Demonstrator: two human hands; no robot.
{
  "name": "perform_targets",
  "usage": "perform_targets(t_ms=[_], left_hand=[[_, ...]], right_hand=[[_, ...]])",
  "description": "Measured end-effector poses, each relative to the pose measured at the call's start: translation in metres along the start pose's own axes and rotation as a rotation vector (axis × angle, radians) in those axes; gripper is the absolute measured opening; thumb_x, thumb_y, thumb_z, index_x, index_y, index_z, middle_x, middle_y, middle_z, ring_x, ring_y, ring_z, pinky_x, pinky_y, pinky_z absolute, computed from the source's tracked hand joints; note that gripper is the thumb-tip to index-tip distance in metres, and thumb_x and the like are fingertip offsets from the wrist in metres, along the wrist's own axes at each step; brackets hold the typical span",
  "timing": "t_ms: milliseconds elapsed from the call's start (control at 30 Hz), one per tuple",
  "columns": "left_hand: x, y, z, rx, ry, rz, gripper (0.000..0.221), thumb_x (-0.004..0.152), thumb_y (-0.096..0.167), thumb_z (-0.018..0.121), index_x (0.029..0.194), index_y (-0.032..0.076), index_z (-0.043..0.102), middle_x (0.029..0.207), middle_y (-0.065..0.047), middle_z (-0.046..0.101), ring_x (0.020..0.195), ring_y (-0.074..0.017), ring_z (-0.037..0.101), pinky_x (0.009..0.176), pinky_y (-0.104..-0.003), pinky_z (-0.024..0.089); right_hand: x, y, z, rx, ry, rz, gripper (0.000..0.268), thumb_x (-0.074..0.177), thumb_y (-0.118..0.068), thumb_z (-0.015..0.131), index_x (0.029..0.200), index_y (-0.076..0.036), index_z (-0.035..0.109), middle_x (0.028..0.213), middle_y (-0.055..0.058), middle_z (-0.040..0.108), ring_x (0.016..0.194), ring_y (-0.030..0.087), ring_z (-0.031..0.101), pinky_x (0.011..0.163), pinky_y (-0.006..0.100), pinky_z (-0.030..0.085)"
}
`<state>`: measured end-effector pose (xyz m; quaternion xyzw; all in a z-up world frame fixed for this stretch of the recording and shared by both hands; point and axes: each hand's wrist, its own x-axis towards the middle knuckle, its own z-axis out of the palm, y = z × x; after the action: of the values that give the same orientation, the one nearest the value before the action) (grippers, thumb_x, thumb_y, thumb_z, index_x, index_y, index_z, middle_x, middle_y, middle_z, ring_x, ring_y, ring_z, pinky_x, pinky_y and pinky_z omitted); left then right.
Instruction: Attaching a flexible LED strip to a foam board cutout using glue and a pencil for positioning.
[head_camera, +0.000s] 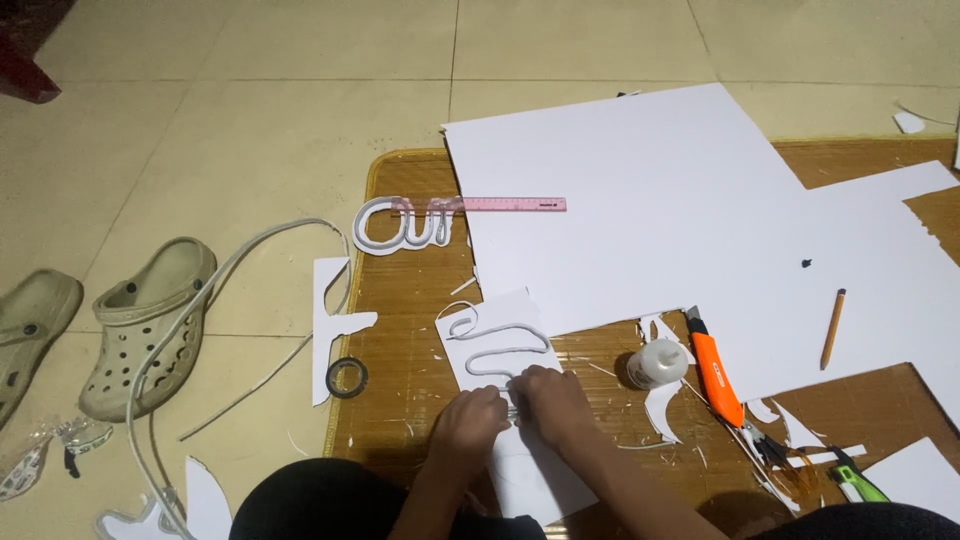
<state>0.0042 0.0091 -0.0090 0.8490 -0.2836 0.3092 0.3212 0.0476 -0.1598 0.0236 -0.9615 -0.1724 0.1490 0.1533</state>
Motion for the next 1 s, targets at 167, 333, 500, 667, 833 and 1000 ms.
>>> perform_targets(t_ms=[167, 333, 500, 667, 833, 1000], left_hand=[[0.015, 0.013, -0.017, 0.072, -0.263, -0.187, 0.031, 0.070, 0.006, 0.086, 0.093, 0.004, 0.065, 0.084, -0.008, 0.065, 0.075, -0.0216, 0.063, 0.073, -0.037, 0.057], [0.015, 0.016, -0.005, 0.195, -0.069, -0.069, 0.019, 0.074, 0.002, 0.082, 0.089, 0.001, 0.070, 0.080, -0.008, 0.067, 0.070, -0.0180, 0.061, 0.068, -0.033, 0.056], [0.005, 0.002, 0.013, 0.101, -0.224, -0.231, 0.016, 0.079, 0.003, 0.082, 0.074, 0.000, 0.067, 0.066, -0.007, 0.061, 0.061, -0.0201, 0.061, 0.058, -0.035, 0.059], [0.020, 0.022, 0.016, 0.182, 0.166, -0.118, 0.013, 0.079, -0.010, 0.068, 0.079, 0.002, 0.061, 0.083, -0.013, 0.063, 0.074, -0.0235, 0.063, 0.069, -0.037, 0.059], [0.001, 0.006, 0.053, 0.254, -0.442, -0.563, 0.017, 0.091, 0.006, 0.060, 0.075, 0.004, 0.067, 0.078, -0.010, 0.065, 0.076, -0.0250, 0.059, 0.072, -0.041, 0.053], [0.032, 0.031, 0.022, 0.245, 0.231, -0.093, 0.015, 0.074, -0.012, 0.070, 0.073, -0.001, 0.061, 0.072, -0.012, 0.054, 0.063, -0.0217, 0.052, 0.059, -0.036, 0.052]], right_hand=[[0.001, -0.004, -0.002, -0.037, -0.070, 0.054, 0.010, 0.085, -0.012, 0.066, 0.084, -0.019, 0.073, 0.091, 0.000, 0.070, 0.083, 0.019, 0.065, 0.089, 0.039, 0.047], [0.002, -0.013, -0.008, -0.023, -0.129, 0.113, 0.014, 0.086, -0.012, 0.066, 0.093, -0.021, 0.075, 0.101, -0.001, 0.071, 0.096, 0.019, 0.066, 0.099, 0.041, 0.043], [0.009, -0.007, 0.005, -0.057, -0.196, 0.174, 0.007, 0.091, -0.017, 0.070, 0.090, -0.022, 0.074, 0.101, -0.003, 0.069, 0.099, 0.015, 0.065, 0.106, 0.045, 0.041], [0.004, -0.020, -0.012, 0.003, -0.178, 0.201, 0.013, 0.090, -0.016, 0.067, 0.082, -0.021, 0.075, 0.100, -0.003, 0.070, 0.095, 0.013, 0.065, 0.107, 0.039, 0.040], [0.007, -0.014, -0.005, -0.026, -0.150, 0.175, 0.018, 0.092, -0.015, 0.065, 0.104, -0.021, 0.077, 0.106, 0.000, 0.071, 0.098, 0.019, 0.066, 0.107, 0.045, 0.040], [0.004, -0.017, -0.009, 0.021, -0.142, 0.223, 0.019, 0.090, -0.016, 0.061, 0.097, -0.023, 0.077, 0.103, -0.001, 0.070, 0.101, 0.019, 0.064, 0.103, 0.040, 0.039]])
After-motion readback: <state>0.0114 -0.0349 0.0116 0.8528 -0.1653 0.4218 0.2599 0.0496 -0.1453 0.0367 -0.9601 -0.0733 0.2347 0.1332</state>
